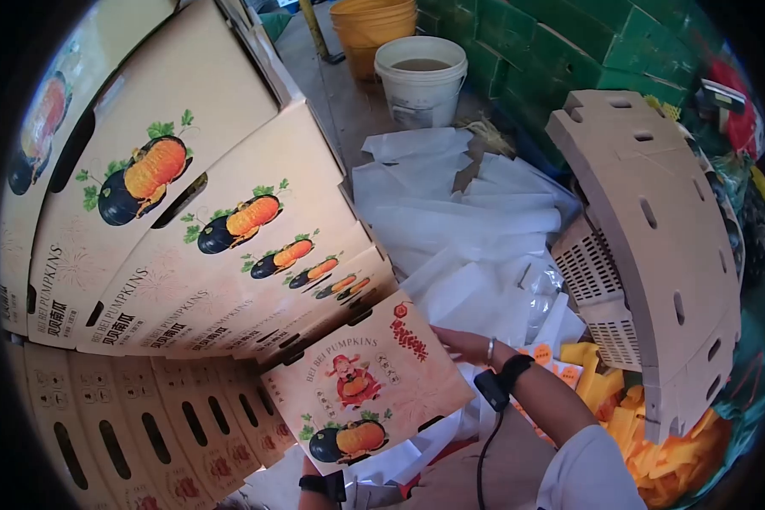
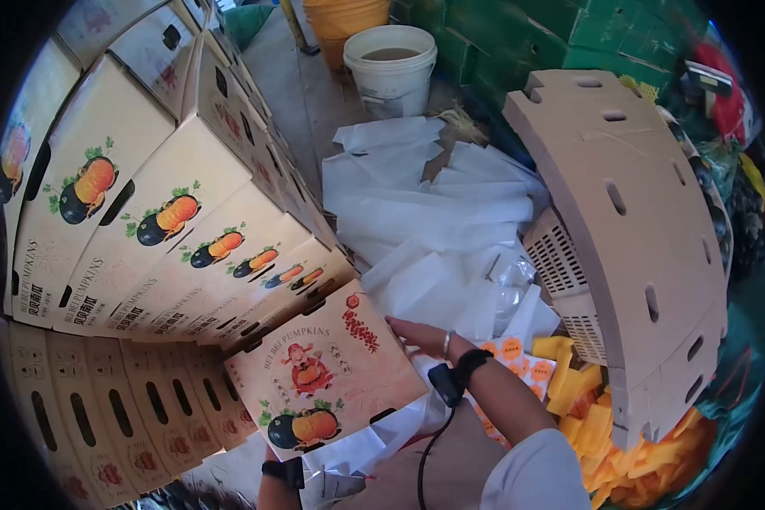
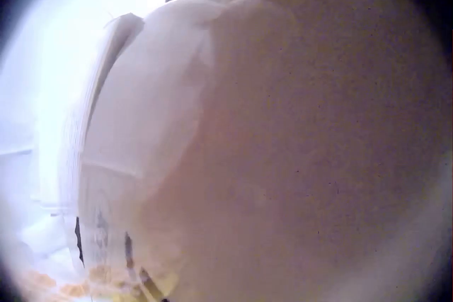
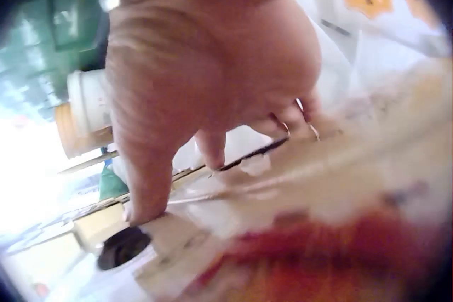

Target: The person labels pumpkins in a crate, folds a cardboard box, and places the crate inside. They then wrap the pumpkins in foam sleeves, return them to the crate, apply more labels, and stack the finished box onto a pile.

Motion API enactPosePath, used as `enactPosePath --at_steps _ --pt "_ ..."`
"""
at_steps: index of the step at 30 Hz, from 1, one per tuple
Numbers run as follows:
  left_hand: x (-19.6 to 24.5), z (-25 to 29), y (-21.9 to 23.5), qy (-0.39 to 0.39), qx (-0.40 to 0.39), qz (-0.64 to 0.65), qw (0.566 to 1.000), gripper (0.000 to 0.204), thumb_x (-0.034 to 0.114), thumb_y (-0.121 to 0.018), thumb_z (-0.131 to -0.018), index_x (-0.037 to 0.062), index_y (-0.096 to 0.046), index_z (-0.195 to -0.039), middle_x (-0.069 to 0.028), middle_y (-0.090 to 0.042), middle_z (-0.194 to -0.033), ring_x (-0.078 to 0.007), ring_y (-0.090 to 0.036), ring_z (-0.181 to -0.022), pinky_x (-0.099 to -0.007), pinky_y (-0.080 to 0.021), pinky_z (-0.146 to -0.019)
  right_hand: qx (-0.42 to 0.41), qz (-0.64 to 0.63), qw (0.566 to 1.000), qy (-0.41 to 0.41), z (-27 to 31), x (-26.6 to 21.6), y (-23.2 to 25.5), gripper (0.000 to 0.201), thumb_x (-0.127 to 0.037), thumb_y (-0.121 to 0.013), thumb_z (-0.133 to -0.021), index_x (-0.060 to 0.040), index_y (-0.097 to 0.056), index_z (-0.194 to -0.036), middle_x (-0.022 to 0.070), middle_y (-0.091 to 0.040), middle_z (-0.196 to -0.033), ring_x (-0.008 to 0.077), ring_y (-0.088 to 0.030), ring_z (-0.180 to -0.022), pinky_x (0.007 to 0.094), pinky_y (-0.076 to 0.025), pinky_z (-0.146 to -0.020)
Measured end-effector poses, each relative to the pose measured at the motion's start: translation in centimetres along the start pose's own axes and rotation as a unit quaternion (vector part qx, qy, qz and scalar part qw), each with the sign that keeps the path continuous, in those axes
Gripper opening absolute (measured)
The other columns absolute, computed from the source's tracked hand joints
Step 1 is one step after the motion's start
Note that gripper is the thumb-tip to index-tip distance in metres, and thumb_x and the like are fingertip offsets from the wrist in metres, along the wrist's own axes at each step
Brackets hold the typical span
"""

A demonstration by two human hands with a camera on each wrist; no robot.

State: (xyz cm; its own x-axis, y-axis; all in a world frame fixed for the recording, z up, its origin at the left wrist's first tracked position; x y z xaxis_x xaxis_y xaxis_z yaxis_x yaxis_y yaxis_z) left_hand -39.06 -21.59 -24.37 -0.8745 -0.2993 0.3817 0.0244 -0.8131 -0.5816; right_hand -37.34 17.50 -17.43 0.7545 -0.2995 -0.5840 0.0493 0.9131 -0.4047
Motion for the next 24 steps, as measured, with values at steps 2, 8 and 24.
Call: enactPosePath --at_steps 2,8,24 --pt "-0.4 0.8 0.8 -0.013 0.040 -0.090 0.995 0.053 0.042 -0.034 -0.091 0.0054 -0.038 -0.129 -0.0148 -0.044 -0.130 -0.0318 -0.045 -0.117 -0.0452 -0.035 -0.101 0.058 -0.080 0.994 -0.042 0.5 3.9 0.5 0.045 -0.050 -0.038 -0.090 -0.0199 -0.047 -0.122 -0.0013 -0.049 -0.117 0.0165 -0.043 -0.112 0.0367 -0.038 -0.092" --pt "-3.5 2.5 1.4 -0.069 0.082 -0.403 0.909 0.048 0.038 -0.040 -0.089 0.0072 -0.041 -0.126 -0.0126 -0.047 -0.127 -0.0300 -0.045 -0.117 -0.0449 -0.034 -0.102 -0.018 -0.488 0.872 -0.003 -1.5 13.0 -0.2 0.036 -0.046 -0.038 -0.093 -0.0148 -0.056 -0.092 -0.0051 -0.054 -0.082 0.0091 -0.053 -0.086 0.0288 -0.042 -0.085" --pt "-8.8 0.8 -1.4 0.214 -0.027 0.141 0.966 0.041 0.041 -0.045 -0.086 0.0047 -0.056 -0.103 -0.0127 -0.059 -0.085 -0.0243 -0.055 -0.073 -0.0401 -0.044 -0.069 0.138 -0.181 0.956 0.184 10.8 7.9 3.9 0.058 -0.046 -0.041 -0.091 -0.0114 -0.031 -0.137 0.0164 -0.048 -0.126 0.0274 -0.053 -0.109 0.0447 -0.048 -0.084"
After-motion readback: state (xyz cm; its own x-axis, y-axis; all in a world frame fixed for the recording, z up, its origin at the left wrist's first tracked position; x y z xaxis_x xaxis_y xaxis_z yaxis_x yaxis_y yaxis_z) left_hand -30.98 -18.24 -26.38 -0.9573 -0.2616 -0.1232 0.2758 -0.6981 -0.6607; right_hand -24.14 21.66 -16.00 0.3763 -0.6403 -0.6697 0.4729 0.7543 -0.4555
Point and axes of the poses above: each hand's wrist, its own z-axis away from the middle knuckle, its own y-axis out of the back of the hand, x = y × z, the point moved 6 cm from there along -z, towards the middle knuckle
